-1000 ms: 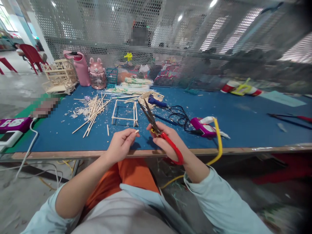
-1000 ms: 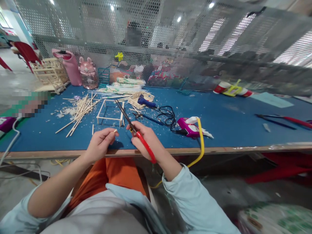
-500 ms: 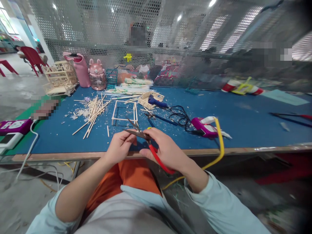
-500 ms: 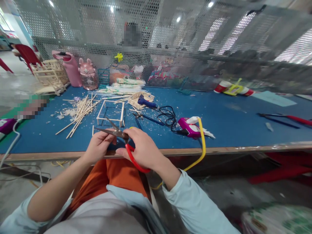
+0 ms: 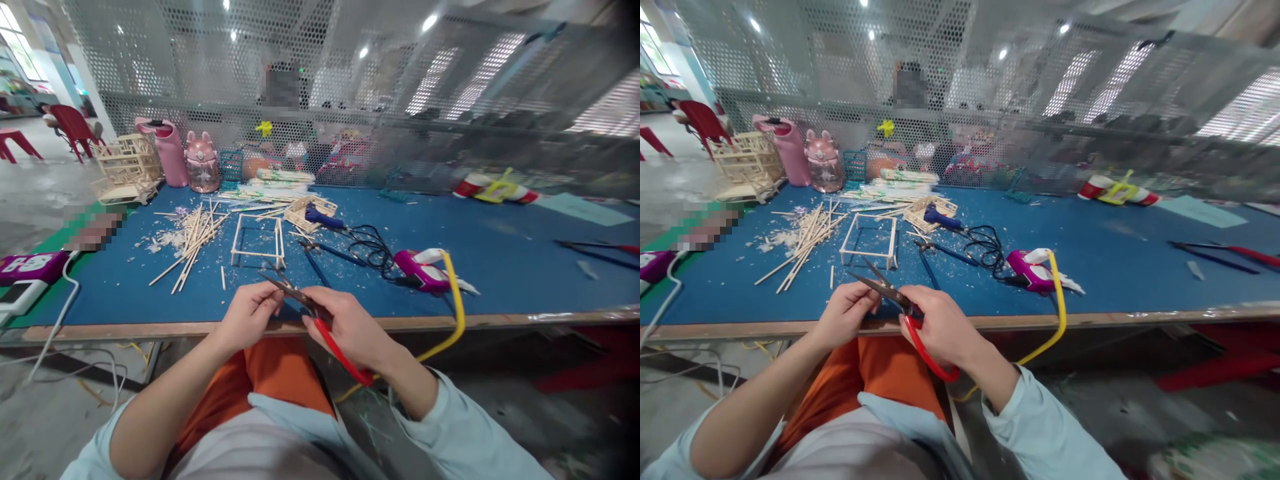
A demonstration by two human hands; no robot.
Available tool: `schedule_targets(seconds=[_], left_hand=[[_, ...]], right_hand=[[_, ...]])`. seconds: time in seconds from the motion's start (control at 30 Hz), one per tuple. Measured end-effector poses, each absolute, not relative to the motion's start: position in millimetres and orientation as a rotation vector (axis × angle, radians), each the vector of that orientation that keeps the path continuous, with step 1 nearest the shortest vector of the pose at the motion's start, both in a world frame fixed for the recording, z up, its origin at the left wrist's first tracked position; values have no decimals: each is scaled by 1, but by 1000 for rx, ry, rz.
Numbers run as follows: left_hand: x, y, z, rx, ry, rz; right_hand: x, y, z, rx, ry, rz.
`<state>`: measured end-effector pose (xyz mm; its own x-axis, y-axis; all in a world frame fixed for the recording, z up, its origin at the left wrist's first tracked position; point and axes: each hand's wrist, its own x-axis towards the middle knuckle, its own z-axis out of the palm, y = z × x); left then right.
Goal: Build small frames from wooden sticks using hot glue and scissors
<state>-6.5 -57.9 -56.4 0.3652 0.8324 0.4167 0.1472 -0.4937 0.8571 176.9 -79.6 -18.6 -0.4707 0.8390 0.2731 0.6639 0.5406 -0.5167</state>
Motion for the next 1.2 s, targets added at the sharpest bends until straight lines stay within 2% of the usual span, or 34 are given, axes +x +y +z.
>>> schedule_targets(seconds=[0.17,0.27,0.5,0.6,0.77,0.87,0.93,1.07,1.2], left_hand=[[-4,-57,-55,1945,836,1086],[-3,-57,-56,1886,891,1077],[-3,-55,-59,1964,925,1167],[-2,-54,-61,2012,940,1161],[0,-55,-61,2048,943,1065],[1,-56,-61,2023,984,1038],[2,-55,-62,1969,1017,1050],[3,-54,-63,1935,1038,1067],[1,-52,-63,1921,1059,1118]], right_hand=[[176,-73,-17,-1126,-2238,618],[180,-69,-13,-1288,-2125,461],[240,-82,-1,-1988,-2027,103],[260,-81,-10,-2064,-2074,16],[265,-39,-28,-1960,-2099,-139],[252,-20,-23,-1977,-2156,-309],[235,-23,-17,-1839,-2243,-392],[189,-48,-11,-1129,-2495,-156],[166,-57,-18,-1005,-2523,-72]])
